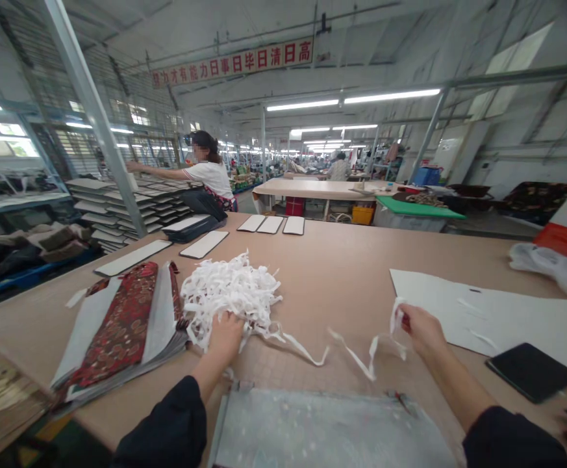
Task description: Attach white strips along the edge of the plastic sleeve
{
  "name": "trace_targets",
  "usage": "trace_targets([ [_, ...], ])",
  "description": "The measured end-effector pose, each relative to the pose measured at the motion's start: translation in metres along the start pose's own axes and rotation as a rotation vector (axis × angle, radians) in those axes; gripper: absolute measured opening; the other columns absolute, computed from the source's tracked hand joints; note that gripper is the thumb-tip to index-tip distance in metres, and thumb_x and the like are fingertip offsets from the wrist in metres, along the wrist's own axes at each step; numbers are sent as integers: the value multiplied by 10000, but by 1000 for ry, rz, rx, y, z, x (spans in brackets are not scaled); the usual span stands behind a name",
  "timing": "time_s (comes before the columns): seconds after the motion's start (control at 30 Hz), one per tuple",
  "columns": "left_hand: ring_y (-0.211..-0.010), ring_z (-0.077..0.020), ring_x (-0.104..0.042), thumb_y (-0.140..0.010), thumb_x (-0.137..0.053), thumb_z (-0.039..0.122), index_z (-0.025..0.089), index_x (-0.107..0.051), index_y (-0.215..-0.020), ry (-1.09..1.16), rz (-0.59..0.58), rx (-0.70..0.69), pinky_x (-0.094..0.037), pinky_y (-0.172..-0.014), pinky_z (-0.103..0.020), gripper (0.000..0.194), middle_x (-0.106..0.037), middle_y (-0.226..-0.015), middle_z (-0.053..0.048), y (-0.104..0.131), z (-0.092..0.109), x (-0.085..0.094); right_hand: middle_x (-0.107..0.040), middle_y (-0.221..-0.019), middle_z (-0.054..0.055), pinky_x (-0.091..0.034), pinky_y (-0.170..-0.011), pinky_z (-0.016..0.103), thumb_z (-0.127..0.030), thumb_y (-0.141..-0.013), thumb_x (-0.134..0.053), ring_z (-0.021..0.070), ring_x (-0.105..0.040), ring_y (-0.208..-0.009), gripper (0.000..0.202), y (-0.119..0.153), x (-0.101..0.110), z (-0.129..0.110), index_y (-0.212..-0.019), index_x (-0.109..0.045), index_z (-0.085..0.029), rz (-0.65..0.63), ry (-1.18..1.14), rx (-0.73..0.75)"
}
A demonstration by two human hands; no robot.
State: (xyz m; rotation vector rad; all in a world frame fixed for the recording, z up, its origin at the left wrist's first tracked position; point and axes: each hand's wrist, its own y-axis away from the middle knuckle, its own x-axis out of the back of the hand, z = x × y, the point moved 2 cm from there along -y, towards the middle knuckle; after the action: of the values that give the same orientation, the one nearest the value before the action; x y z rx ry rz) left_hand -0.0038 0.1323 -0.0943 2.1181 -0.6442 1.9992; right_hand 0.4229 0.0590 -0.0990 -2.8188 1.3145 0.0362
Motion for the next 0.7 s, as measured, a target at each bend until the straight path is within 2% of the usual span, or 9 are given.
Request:
trace_targets([
  [0.07,-1015,-285,-474,-772,-437,113,150,-617,-867,8,11,-15,-296,-890,-471,206,-596,-954,-129,1,23,13,-593,-532,11,-424,-479,234,-333,-550,-647,130,-539,-499,206,15,0,-1,-592,-551,-156,-110,-16,-50],
  [0.17,-983,-263,-498,-802,-464,214,170,-595,-917,118,24,-94,-351,-860,-413,179,-593,-947,-99,2,73,33,-641,-626,23,-462,-587,254,-365,-586,-664,148,-592,-604,246,55,-23,-14,-684,-570,-159,-352,-145,-126],
  [0.23,-1061,-258,-465,-729,-595,310,185,-487,-1143,424,24,-207,-339,-910,-394,446,-544,-1111,-102,2,115,41,-651,-654,24,-464,-624,257,-379,-612,-669,148,-604,-642,264,82,-43,-30,-716,-558,-163,-462,-240,-147],
  [0.33,-1165,-275,-383,-561,-723,356,175,-322,-1292,812,-82,-274,-303,-965,-392,853,-447,-1263,-123,-4,172,37,-653,-664,20,-462,-643,247,-380,-647,-666,138,-609,-656,265,108,-60,-58,-730,-537,-164,-574,-342,-143],
  [0.4,-1032,-228,-499,-598,-680,290,189,-432,-1215,974,-230,-232,-360,-903,-341,673,-574,-1103,-70,-13,197,23,-654,-668,22,-463,-647,244,-367,-653,-668,135,-610,-658,261,105,-59,-75,-739,-535,-159,-583,-372,-97],
  [0.5,-726,-178,-583,-731,-507,221,149,-620,-894,1005,-327,-182,-426,-740,-299,211,-631,-690,-20,-35,204,5,-647,-653,16,-472,-644,249,-329,-624,-679,136,-610,-651,255,68,-32,-90,-746,-533,-160,-389,-432,-5],
  [0.57,-660,-175,-574,-766,-441,210,123,-626,-815,1006,-302,-118,-426,-698,-305,210,-596,-604,-23,-55,191,4,-631,-627,-4,-477,-617,249,-306,-608,-670,129,-601,-620,239,34,-3,-95,-734,-516,-173,-153,-484,46],
  [0.63,-684,-181,-573,-804,-370,216,98,-602,-902,1038,-242,-44,-422,-701,-317,278,-601,-642,-44,-73,175,11,-617,-614,-16,-479,-591,258,-294,-610,-646,128,-590,-587,215,9,23,-96,-719,-496,-185,41,-475,82],
  [0.7,-763,-192,-572,-824,-352,245,78,-572,-980,1099,-191,-18,-419,-724,-324,318,-623,-755,-83,-83,168,24,-610,-601,-11,-473,-572,274,-288,-622,-614,140,-582,-567,181,2,36,-93,-716,-498,-186,76,-324,101],
])
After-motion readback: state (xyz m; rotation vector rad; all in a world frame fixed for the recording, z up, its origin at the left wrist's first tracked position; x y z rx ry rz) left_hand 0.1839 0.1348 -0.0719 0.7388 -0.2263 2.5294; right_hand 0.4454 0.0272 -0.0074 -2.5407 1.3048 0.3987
